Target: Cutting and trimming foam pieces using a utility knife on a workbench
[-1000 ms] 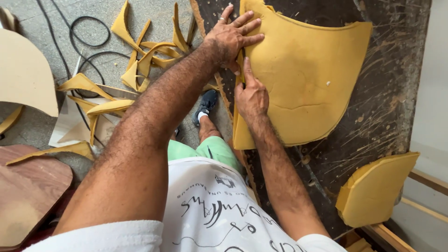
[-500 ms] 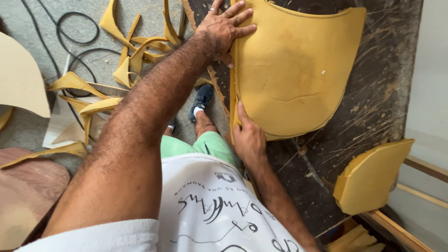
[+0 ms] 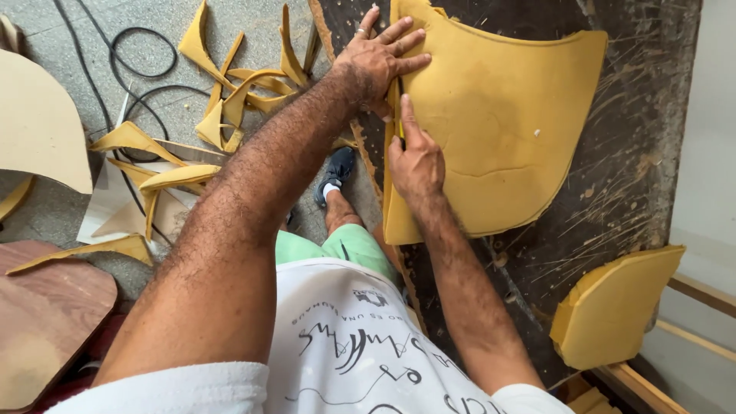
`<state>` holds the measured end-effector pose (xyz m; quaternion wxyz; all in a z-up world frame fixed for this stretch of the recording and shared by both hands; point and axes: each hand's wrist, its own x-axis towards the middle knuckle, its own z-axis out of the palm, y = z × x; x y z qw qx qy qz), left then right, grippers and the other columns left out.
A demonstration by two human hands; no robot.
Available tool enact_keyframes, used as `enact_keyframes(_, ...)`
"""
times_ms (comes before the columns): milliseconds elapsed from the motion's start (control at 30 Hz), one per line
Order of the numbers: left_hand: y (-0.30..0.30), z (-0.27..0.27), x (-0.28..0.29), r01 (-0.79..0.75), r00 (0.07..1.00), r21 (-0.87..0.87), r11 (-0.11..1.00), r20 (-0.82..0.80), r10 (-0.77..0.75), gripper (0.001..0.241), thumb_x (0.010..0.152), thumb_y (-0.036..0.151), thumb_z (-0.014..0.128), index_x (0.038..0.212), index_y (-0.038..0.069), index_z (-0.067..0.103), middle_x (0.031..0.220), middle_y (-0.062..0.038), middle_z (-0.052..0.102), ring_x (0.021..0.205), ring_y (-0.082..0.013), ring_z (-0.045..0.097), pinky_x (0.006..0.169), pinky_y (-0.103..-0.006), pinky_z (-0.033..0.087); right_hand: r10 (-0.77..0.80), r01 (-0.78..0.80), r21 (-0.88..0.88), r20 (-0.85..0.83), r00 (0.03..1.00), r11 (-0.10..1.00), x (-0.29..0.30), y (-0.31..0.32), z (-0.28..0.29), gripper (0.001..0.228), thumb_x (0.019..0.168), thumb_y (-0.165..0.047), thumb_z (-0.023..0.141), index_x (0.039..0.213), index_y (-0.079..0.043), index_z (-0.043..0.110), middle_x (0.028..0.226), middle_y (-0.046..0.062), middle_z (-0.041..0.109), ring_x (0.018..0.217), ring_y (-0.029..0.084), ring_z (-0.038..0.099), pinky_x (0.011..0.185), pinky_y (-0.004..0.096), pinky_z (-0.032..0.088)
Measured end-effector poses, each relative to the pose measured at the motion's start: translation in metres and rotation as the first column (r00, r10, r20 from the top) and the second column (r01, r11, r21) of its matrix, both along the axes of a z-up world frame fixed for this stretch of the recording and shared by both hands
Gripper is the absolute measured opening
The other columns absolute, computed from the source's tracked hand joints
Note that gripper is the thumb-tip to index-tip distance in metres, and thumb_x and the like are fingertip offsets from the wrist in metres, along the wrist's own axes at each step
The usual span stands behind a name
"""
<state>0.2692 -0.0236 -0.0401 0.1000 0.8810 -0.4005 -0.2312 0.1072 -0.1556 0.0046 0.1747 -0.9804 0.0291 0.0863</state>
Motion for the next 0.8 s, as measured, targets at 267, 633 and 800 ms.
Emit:
enact_keyframes(267, 0.005, 0.009, 0.001, 0.014, 1.000, -0.027, 1.000, 0.004, -0.014, 0.130, 0.055, 0.071, 0.082, 0.164, 0.038, 0.018, 0.174, -0.002, 0.007, 0.158, -0.0228, -0.004, 0.119, -0.0681, -0.002, -0.082, 0.071, -0.049, -0.282, 0.956, 0.996, 0.023, 0.020, 0.029, 0.074, 0.095, -0.018, 0.054, 0.163, -0.027, 0.028, 0.099, 0.030, 0.072, 0.085, 0.044, 0.070, 0.083, 0.053, 0.057)
enact_keyframes(633, 0.008, -0.010, -0.003, -0.019, 0.999, -0.207, 0.978, 0.041, 0.028, 0.130, 0.047, 0.066, 0.086, 0.161, 0.033, 0.033, 0.171, -0.008, 0.021, 0.157, -0.0278, 0.008, 0.116, -0.0707, 0.003, 0.061, -0.038, 0.164, -0.136, 0.989, 0.986, -0.121, -0.033, 0.028, 0.068, 0.084, -0.009, 0.060, 0.151, -0.014, 0.049, 0.148, 0.013, 0.058, 0.130, 0.031, 0.062, 0.106, 0.039, 0.049)
enact_keyframes(800, 0.009, 0.041, -0.023, -0.056, 0.998, -0.048, 0.997, -0.045, 0.054, 0.126, 0.061, 0.059, 0.086, 0.163, 0.036, 0.017, 0.173, -0.009, 0.005, 0.159, -0.0280, 0.002, 0.121, -0.0685, -0.004, 0.065, -0.050, 0.361, -0.030, 0.997, 0.931, -0.098, -0.062, 0.061, 0.066, 0.098, -0.015, 0.063, 0.159, -0.010, 0.036, 0.157, 0.012, 0.050, 0.137, 0.022, 0.058, 0.114, 0.030, 0.044)
